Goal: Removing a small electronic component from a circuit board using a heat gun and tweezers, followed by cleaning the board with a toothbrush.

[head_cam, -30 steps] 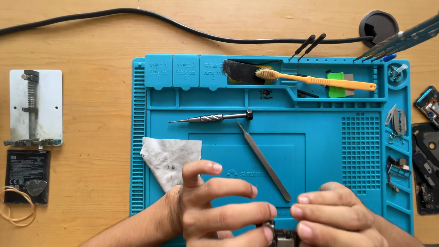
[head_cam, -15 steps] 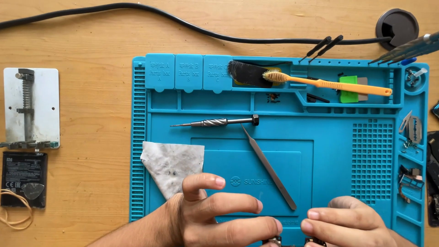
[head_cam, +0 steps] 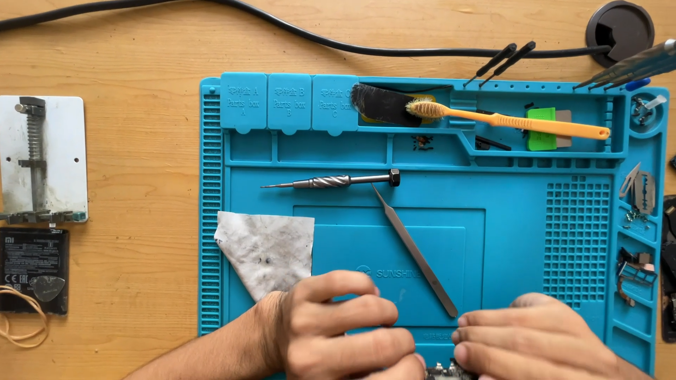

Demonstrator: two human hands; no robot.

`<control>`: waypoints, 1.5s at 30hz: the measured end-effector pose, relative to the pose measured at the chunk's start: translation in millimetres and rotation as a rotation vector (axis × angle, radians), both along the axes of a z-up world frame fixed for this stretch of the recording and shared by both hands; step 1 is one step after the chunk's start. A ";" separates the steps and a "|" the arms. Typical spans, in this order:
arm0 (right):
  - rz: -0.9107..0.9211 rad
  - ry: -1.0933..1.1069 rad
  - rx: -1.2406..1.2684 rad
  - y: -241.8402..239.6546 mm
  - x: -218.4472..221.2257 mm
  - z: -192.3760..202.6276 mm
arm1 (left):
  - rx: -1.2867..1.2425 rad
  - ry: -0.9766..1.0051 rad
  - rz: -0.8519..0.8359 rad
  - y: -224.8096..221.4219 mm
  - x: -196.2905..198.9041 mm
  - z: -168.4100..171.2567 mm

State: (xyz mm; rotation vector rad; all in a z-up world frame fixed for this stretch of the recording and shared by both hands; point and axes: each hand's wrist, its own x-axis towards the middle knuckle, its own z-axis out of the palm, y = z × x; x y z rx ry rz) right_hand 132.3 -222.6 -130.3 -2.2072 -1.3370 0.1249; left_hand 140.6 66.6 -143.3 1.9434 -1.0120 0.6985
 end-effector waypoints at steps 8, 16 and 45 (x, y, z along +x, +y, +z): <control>-0.127 0.279 0.664 48.3 15.0 -10.4 | -0.282 0.216 -0.415 -2.2 8.6 1.0; -0.385 0.368 0.532 49.5 -3.5 9.4 | -0.261 0.378 -0.588 4.8 2.7 -2.5; -0.383 0.083 0.274 12.7 -20.4 -2.6 | -0.064 0.026 -0.077 7.5 13.8 -0.5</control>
